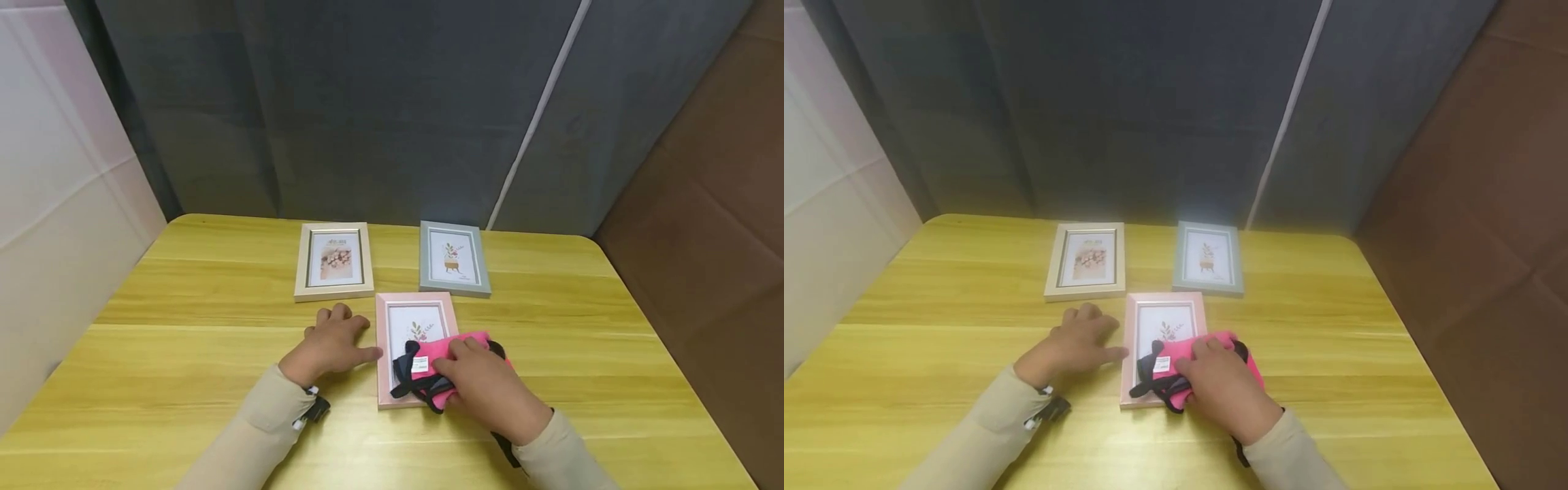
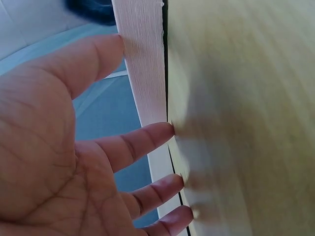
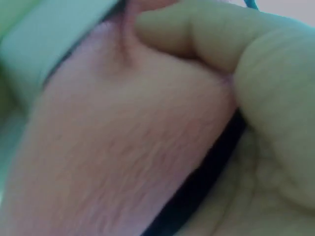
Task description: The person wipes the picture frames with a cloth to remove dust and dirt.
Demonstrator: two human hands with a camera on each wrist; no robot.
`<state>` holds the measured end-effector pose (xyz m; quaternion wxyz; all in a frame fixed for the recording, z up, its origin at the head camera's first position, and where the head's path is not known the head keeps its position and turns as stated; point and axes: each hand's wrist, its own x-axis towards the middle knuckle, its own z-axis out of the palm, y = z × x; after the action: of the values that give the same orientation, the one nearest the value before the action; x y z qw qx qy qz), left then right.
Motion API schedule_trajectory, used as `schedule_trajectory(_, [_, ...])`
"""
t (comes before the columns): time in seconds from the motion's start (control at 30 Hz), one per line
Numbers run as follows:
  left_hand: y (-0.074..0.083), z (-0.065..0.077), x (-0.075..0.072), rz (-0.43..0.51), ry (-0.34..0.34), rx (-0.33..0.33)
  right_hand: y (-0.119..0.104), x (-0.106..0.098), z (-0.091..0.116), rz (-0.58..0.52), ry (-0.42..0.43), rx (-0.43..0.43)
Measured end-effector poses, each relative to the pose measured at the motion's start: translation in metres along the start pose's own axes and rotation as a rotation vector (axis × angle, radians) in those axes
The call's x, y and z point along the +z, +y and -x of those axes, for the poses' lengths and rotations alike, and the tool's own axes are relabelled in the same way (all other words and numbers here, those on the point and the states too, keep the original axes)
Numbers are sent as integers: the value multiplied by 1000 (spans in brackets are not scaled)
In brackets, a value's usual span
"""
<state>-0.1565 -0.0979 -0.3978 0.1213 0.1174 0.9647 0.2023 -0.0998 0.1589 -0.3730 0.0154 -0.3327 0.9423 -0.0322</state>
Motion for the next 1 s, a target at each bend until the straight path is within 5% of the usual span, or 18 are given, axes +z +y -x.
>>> schedule_trajectory(0.23, [1, 1, -1, -5, 4, -9, -25, 13, -6, -71, 70, -262])
schedule_trajectory(0.43, [2, 0, 0, 0, -1, -15, -12, 6, -2, -114, -11, -144])
schedule_trajectory(0.67, [1, 1, 0, 1, -2, -10, 5, -4, 4, -21, -22, -19])
schedule_trajectory(1.0, [3, 1, -1, 5, 3, -23, -25, 11, -3, -110, 38, -267])
